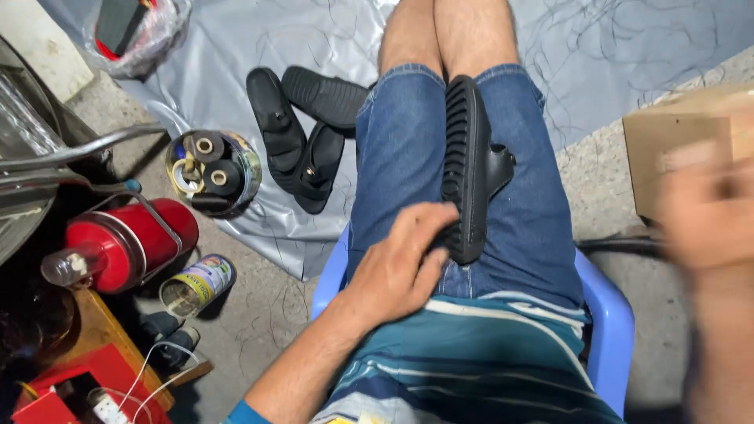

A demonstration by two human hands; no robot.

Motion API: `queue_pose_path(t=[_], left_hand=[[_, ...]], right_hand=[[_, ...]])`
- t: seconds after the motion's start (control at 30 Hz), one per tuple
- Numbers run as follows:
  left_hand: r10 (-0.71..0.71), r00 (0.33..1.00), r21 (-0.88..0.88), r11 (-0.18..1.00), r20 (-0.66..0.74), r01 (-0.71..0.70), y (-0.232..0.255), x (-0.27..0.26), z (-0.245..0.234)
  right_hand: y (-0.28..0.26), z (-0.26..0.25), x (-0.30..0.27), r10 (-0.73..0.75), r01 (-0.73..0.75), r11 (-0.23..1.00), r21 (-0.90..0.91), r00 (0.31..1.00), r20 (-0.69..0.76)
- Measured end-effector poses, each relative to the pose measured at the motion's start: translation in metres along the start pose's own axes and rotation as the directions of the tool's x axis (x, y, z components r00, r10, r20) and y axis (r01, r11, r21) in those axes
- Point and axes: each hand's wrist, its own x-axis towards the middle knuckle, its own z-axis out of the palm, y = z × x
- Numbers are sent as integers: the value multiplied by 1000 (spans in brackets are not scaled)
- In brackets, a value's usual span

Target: A person is hand-sewing the sole of a black sandal using a needle and thread while sitting on the floor.

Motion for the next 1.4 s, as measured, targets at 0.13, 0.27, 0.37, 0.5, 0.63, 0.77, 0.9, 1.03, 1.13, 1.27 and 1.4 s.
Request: queue_pose_path(t=[0.13, 0.27, 0.37, 0.5, 0.63, 0.77, 0.9, 1.03, 1.13, 1.27, 1.4], left_hand=[[-148, 989, 212, 966, -12, 147, -1, 5, -1], [-163, 981, 168, 975, 108, 144, -6, 3, -10], [112, 986, -513, 857, 120, -35, 25, -1, -49], [124, 992, -883, 461, -32, -86, 8, -9, -37], [-12, 994, -239, 971, -106, -14, -4, 8, -6], [-31, 999, -45, 999, -36, 30, -14, 13, -6], [-52, 960, 57, 998, 274, 38, -28, 13, -23], [-459, 886, -183, 868, 61, 462, -27, -1, -59], [-531, 743, 115, 777, -406, 618, -42, -14, -67], [-29, 938, 195, 975, -344, 102, -15, 3, -38], [114, 974, 103, 990, -195, -96, -4, 12, 3]], right_hand=[[-189, -31, -16, -557, 493, 823, 283, 798, 229], [-197, -11, -22, -576, 493, 800, 341, 789, 211], [-211, -9, -14, -590, 483, 746, 459, 798, 120], [-213, -4, -12, -565, 452, 728, 515, 822, 77], [-212, -3, -20, -276, 119, 802, 586, 943, 186], [-204, 0, -26, -255, 75, 825, 561, 934, 251], [-207, -32, -2, -157, -94, 925, 369, 788, 595], [-190, -50, 8, -396, 167, 908, 384, 645, 654], [-185, -47, 13, -502, 301, 862, 408, 616, 608], [-194, -42, 19, -469, 449, 863, 233, 536, 702], [-196, -38, 22, -463, 491, 850, 191, 524, 715]])
